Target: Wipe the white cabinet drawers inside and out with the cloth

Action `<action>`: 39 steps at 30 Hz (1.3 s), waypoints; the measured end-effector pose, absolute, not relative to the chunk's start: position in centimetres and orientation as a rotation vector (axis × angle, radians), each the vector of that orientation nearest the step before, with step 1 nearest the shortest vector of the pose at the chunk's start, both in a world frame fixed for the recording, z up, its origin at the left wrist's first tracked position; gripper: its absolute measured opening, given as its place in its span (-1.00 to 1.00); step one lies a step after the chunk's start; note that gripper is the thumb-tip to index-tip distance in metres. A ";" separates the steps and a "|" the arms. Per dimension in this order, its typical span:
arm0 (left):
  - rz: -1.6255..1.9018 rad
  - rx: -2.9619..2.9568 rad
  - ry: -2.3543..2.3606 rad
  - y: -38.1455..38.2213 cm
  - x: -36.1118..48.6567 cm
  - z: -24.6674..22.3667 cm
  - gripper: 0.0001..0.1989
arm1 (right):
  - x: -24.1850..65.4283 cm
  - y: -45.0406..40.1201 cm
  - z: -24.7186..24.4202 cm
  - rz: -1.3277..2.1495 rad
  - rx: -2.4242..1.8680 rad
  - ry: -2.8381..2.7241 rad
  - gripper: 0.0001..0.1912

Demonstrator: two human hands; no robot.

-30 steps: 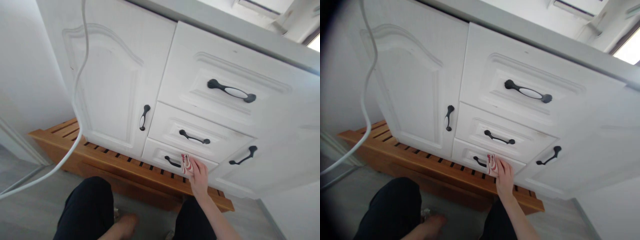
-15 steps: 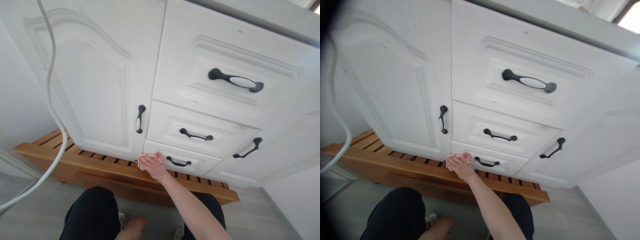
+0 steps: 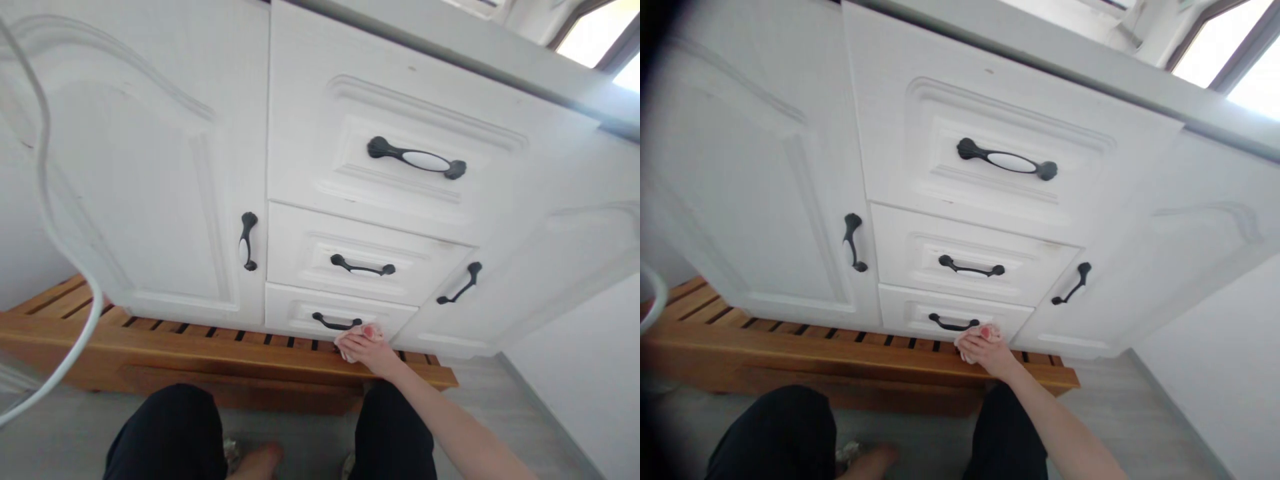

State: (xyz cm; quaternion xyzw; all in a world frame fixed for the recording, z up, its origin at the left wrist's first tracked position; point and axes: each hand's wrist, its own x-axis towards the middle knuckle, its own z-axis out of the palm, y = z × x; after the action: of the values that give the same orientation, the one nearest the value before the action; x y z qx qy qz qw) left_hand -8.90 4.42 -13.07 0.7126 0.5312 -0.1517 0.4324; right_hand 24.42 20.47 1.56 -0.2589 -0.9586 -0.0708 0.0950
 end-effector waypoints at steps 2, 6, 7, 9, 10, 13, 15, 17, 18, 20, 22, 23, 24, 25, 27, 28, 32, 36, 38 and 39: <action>-0.355 1.832 1.334 4.8 -8.1 -12.0 -0.30 | 27.6 19.7 2.2 -0.234 -0.825 -2.824 -0.37; 0.004 2.104 1.438 6.7 -5.6 -7.8 -0.25 | 31.3 17.6 2.2 -0.111 -1.111 -2.772 -0.34; 0.146 2.181 1.456 7.4 -5.0 -6.4 -0.29 | 31.7 16.9 1.8 0.005 -1.222 -2.683 -0.35; 0.380 2.299 1.510 9.0 -3.8 -3.2 -0.35 | 32.2 15.7 0.8 0.266 -1.412 -2.348 -0.39; 0.482 2.362 1.534 9.9 -3.3 -1.5 -0.37 | 32.3 15.2 0.3 0.364 -1.466 -2.153 -0.41; 0.796 2.582 1.573 12.8 -1.9 3.1 -0.42 | 32.4 13.8 -1.1 0.461 -1.518 -1.694 -0.50; 0.924 2.704 1.551 14.7 -0.9 5.5 -0.44 | 32.0 13.1 -1.6 0.449 -1.514 -1.461 -0.53; 0.987 2.784 1.498 16.2 0.2 7.2 -0.47 | 31.1 12.1 -1.8 0.422 -1.500 -1.213 -0.46; 1.021 2.812 1.480 16.8 0.8 7.8 -0.47 | 30.4 11.5 -1.9 0.425 -1.479 -1.080 -0.42; 1.129 2.848 1.471 17.5 1.9 8.8 -0.47 | 28.9 10.1 -2.2 0.539 -1.378 -0.732 -0.34; 1.254 2.874 1.482 17.8 2.7 9.6 -0.44 | 27.2 8.4 -2.7 0.775 -1.215 -0.356 -0.24; 1.307 2.889 1.491 17.8 2.9 10.0 -0.43 | 26.4 7.6 -3.0 0.914 -1.130 -0.203 -0.19; 1.348 2.904 1.503 17.9 3.0 10.5 -0.42 | 25.6 6.9 -3.3 1.047 -1.061 -0.098 -0.16; 1.386 2.921 1.517 17.9 3.0 11.2 -0.41 | 24.9 6.3 -3.5 1.169 -1.018 -0.055 -0.15; 1.461 2.970 1.535 18.1 2.8 12.7 -0.40 | 23.6 5.7 -3.9 1.395 -0.941 -0.052 -0.21; 1.501 2.993 1.534 18.3 2.7 13.7 -0.39 | 23.1 5.6 -4.0 1.477 -0.911 -0.065 -0.26; 1.598 3.094 1.525 19.2 2.3 17.9 -0.36 | 22.1 6.0 -4.3 1.598 -0.870 -0.088 -0.36; 1.285 3.104 1.569 19.8 2.5 21.4 -0.48 | 22.2 6.2 -4.5 1.572 -0.861 -0.100 -0.34; 1.163 3.036 1.575 19.8 2.8 22.2 -0.52 | 22.2 6.0 -4.4 1.554 -0.856 -0.114 -0.31; 1.151 3.004 1.588 19.7 3.0 22.4 -0.52 | 22.1 6.0 -4.3 1.547 -0.857 -0.117 -0.30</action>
State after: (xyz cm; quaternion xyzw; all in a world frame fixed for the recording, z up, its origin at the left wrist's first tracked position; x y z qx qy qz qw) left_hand 2.95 19.66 22.38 0.8166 0.4317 0.3128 -0.2214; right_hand 22.14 5.95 -4.32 -0.3744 -0.0511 0.6763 0.6323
